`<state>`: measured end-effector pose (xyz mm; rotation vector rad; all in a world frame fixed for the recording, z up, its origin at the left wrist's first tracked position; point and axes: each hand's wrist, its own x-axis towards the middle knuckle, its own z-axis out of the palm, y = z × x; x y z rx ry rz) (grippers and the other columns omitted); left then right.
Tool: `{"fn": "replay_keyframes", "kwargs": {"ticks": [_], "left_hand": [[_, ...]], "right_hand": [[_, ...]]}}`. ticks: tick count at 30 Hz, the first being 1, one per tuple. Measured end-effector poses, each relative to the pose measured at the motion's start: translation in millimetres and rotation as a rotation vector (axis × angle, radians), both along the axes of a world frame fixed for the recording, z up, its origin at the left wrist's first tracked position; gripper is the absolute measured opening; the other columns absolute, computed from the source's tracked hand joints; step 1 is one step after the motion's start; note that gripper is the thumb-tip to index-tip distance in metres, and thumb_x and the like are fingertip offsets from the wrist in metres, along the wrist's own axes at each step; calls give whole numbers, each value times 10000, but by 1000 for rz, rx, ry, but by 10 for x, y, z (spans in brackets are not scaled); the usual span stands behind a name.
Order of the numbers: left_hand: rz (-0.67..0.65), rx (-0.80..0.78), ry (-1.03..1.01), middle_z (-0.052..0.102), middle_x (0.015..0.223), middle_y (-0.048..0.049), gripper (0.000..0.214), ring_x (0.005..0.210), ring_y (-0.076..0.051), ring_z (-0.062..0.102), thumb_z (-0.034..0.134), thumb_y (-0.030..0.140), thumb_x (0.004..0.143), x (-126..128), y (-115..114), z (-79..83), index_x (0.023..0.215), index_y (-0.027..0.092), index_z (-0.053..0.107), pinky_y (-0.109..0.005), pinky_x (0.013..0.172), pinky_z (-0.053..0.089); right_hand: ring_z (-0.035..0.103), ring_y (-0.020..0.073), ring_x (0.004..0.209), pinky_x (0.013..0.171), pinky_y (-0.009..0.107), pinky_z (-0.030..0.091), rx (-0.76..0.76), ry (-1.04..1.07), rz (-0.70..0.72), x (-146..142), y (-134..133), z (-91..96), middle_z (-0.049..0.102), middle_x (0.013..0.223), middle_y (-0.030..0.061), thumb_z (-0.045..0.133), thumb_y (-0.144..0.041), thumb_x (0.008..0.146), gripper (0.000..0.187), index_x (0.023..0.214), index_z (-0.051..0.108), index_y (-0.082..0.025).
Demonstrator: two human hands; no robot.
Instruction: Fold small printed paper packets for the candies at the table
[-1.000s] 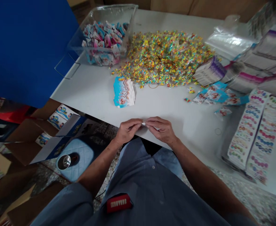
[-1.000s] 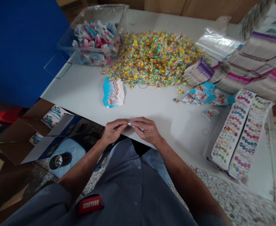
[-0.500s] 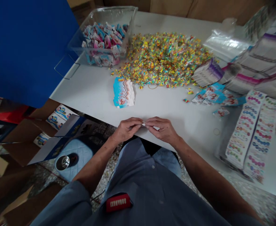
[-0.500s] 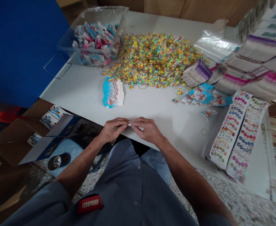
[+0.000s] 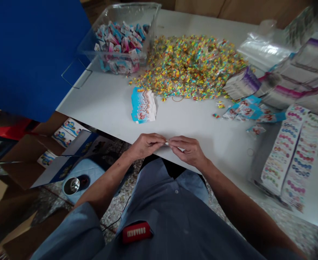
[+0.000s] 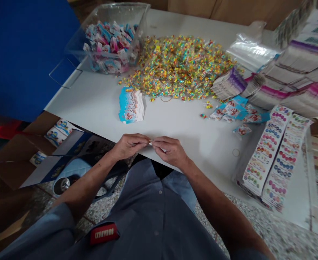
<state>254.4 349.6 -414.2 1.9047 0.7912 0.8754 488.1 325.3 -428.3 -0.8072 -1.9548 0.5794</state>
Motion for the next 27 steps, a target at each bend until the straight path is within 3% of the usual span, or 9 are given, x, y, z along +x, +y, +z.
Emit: {"fn": "replay_keyframes", "kwargs": {"ticks": [4,8,13,17,19,21,24,27], "left_hand": [[6,20,-15,788,1079,-90,177,966,-156,753,650,225,959,-22,-35,-44,1062,215,794,-289,874,611],[28,100,-17,784,1129,-85,223,1052,-163,741,678,200,943,-34,-77,-125,1140,232,777,-314,953,600],[78,154,-57,796,1104,-79,229,1026,-166,753,673,191,947,16,-128,-252,1150,233,772,-320,928,615],[121,182,-34,793,1104,-84,203,1026,-176,750,656,228,963,59,-179,-283,1129,221,772,-338,929,616],[208,221,16,782,1112,-89,214,1031,-186,740,675,265,951,22,-161,-236,1140,209,760,-353,940,610],[408,259,107,750,1169,-97,272,1020,-192,723,690,307,938,-71,-73,-149,1184,200,729,-349,904,614],[675,306,378,629,1361,-126,411,1151,-244,646,684,342,929,-276,181,-3,1313,202,643,-376,906,598],[660,335,706,524,1472,-167,512,1291,-339,528,711,326,895,-435,467,60,1371,178,593,-480,1043,512]], "right_hand": [[747,184,913,795,343,650,133,-98,1,25,-20,-102,770,1121,73,658,-101,906,313,1173,738,-244],[739,183,898,788,357,653,173,-162,-16,74,-45,-191,760,1157,78,653,-133,934,284,1182,729,-250],[733,189,966,838,366,649,155,-193,-26,139,-66,-306,748,1224,69,647,-149,948,289,1196,733,-271],[745,185,956,856,357,642,15,-107,-16,98,-74,-317,765,1192,54,650,-169,941,255,1131,772,-287],[752,192,951,870,357,635,-111,19,-70,101,-65,-261,784,1125,52,687,-195,915,196,1052,800,-279],[755,201,933,857,359,632,-286,247,-205,186,-29,-178,796,1035,46,735,-236,878,145,1002,805,-259],[746,163,836,765,310,630,-500,823,-479,458,72,-80,779,938,18,763,-345,842,189,994,770,-233],[731,119,824,760,256,618,-620,1217,-581,682,138,-82,762,949,20,768,-427,813,251,953,733,-221]]}}
